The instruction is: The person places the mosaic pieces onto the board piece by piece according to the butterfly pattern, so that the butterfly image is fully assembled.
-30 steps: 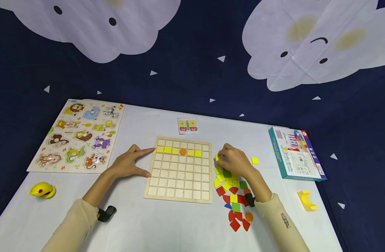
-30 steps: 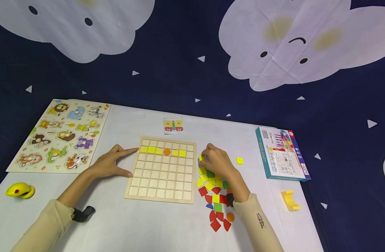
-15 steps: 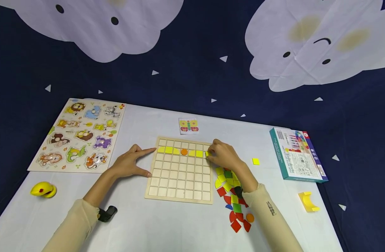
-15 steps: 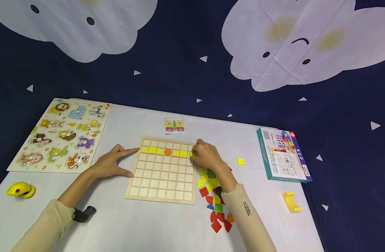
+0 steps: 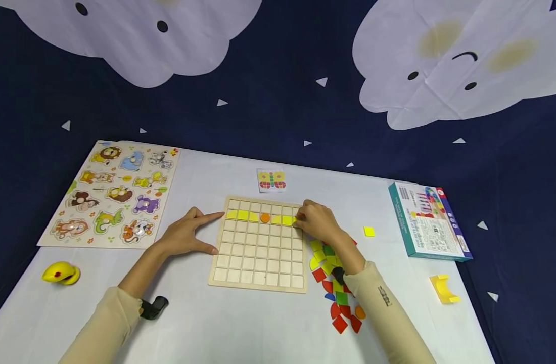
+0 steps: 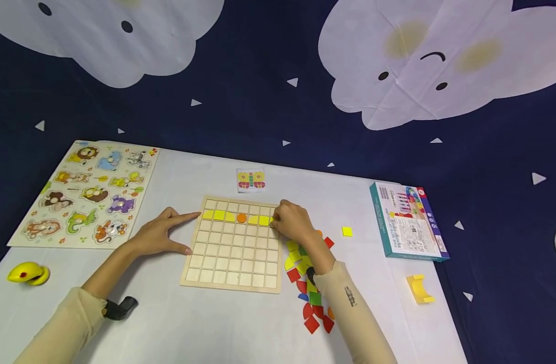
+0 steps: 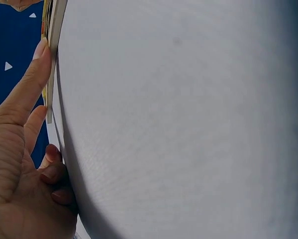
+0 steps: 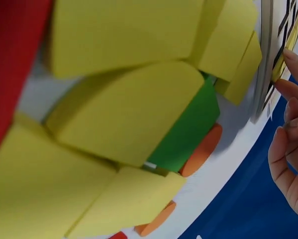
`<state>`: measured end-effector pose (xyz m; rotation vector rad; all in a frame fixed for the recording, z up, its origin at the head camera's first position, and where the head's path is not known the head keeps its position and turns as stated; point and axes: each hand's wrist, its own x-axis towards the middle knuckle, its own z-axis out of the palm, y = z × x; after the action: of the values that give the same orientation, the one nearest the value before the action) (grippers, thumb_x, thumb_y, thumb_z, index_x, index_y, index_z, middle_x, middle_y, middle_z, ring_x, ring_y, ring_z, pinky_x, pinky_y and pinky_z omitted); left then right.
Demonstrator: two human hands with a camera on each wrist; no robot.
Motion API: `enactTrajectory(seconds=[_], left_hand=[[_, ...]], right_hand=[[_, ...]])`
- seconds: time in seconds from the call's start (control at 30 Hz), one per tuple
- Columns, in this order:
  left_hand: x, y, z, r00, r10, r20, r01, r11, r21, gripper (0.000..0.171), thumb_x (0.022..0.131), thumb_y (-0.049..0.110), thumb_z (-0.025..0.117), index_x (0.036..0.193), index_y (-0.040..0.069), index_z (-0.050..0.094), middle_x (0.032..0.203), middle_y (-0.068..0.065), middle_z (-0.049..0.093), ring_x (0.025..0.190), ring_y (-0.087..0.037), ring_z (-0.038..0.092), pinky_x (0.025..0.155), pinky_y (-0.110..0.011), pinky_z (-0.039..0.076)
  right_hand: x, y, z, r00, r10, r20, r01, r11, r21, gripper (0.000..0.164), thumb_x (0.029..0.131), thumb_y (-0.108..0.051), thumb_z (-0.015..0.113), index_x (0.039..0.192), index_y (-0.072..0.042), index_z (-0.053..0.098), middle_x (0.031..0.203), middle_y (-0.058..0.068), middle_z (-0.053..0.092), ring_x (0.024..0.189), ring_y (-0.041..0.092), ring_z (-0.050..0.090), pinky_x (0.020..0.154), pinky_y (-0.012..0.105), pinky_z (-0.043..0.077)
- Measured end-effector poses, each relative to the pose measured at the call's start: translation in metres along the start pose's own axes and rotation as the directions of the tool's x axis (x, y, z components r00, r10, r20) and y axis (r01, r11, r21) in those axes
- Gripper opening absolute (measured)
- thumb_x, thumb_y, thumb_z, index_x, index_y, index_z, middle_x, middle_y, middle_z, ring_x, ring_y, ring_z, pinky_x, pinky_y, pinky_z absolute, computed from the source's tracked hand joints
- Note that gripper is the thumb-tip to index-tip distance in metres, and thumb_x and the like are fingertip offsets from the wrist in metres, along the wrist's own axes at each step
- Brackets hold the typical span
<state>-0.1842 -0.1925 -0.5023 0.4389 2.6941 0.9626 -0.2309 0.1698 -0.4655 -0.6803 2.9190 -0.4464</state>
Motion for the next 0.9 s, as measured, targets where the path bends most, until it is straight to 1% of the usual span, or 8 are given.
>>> enactTrajectory(seconds=[0.23, 0.37, 0.5, 0.6, 0.77, 0.9], left_hand=[[0.001, 0.001, 0.0, 1.0, 0.005, -0.003, -0.005, 1.0, -0.003, 0.099, 0.062, 0.05, 0.09, 0.148, 0.022, 0.049, 0.097, -0.006, 0.039, 0.078, -0.018, 0.039, 0.067, -0.031, 0.032], [0.0, 0.001, 0.0, 1.0, -0.005, -0.002, 0.005, 1.0, -0.004, 0.099, 0.062, 0.049, 0.09, 0.148, 0.022, 0.049, 0.097, -0.006, 0.039, 0.078, -0.018, 0.039, 0.066, -0.031, 0.032], [-0.001, 0.001, 0.0, 1.0, -0.005, -0.001, 0.005, 1.0, -0.01, 0.099, 0.062, 0.049, 0.09, 0.148, 0.022, 0.049, 0.097, -0.007, 0.039, 0.078, -0.019, 0.039, 0.066, -0.031, 0.032], [-0.001, 0.001, 0.0, 1.0, -0.004, -0.001, 0.004, 1.0, -0.01, 0.099, 0.062, 0.049, 0.09, 0.148, 0.022, 0.049, 0.097, -0.006, 0.039, 0.078, -0.019, 0.039, 0.067, -0.031, 0.032], [-0.001, 0.002, -0.001, 1.0, 0.003, -0.004, -0.003, 1.0, -0.012, 0.099, 0.062, 0.049, 0.091, 0.148, 0.022, 0.049, 0.096, -0.006, 0.037, 0.077, -0.019, 0.038, 0.066, -0.031, 0.032], [-0.001, 0.002, -0.001, 1.0, 0.007, -0.001, -0.007, 1.0, -0.015, 0.099, 0.062, 0.049, 0.09, 0.148, 0.022, 0.049, 0.096, -0.006, 0.037, 0.077, -0.019, 0.038, 0.066, -0.032, 0.031]], right_hand=[[0.001, -0.003, -0.005, 0.999, 0.007, 0.036, -0.005, 0.999, -0.045, 0.022, 0.086, -0.025, 0.078, 0.094, -0.005, 0.078, 0.084, 0.003, 0.058, 0.072, 0.015, 0.055, 0.069, 0.035, 0.049], [-0.004, 0.001, -0.01, 1.0, 0.008, 0.029, -0.007, 0.999, -0.031, 0.024, 0.087, -0.026, 0.077, 0.097, -0.004, 0.078, 0.084, 0.003, 0.058, 0.071, 0.015, 0.053, 0.067, 0.034, 0.048], [-0.017, 0.006, -0.014, 0.999, 0.009, 0.032, -0.009, 1.0, -0.018, 0.021, 0.087, -0.023, 0.077, 0.098, -0.005, 0.078, 0.085, 0.003, 0.059, 0.072, 0.014, 0.054, 0.07, 0.034, 0.049], [-0.03, 0.01, -0.014, 0.998, 0.003, 0.065, -0.003, 1.0, -0.004, 0.018, 0.086, -0.02, 0.078, 0.099, -0.006, 0.078, 0.086, 0.001, 0.06, 0.074, 0.013, 0.054, 0.073, 0.033, 0.049], [-0.049, 0.017, -0.013, 0.995, 0.007, 0.102, -0.011, 0.999, 0.039, 0.02, 0.085, -0.016, 0.078, 0.101, -0.005, 0.077, 0.086, 0.002, 0.059, 0.073, 0.013, 0.052, 0.071, 0.03, 0.047], [-0.059, 0.021, -0.011, 0.994, 0.014, 0.107, -0.019, 0.999, 0.047, 0.02, 0.084, -0.015, 0.079, 0.101, -0.004, 0.077, 0.086, 0.002, 0.058, 0.073, 0.013, 0.05, 0.07, 0.029, 0.045]])
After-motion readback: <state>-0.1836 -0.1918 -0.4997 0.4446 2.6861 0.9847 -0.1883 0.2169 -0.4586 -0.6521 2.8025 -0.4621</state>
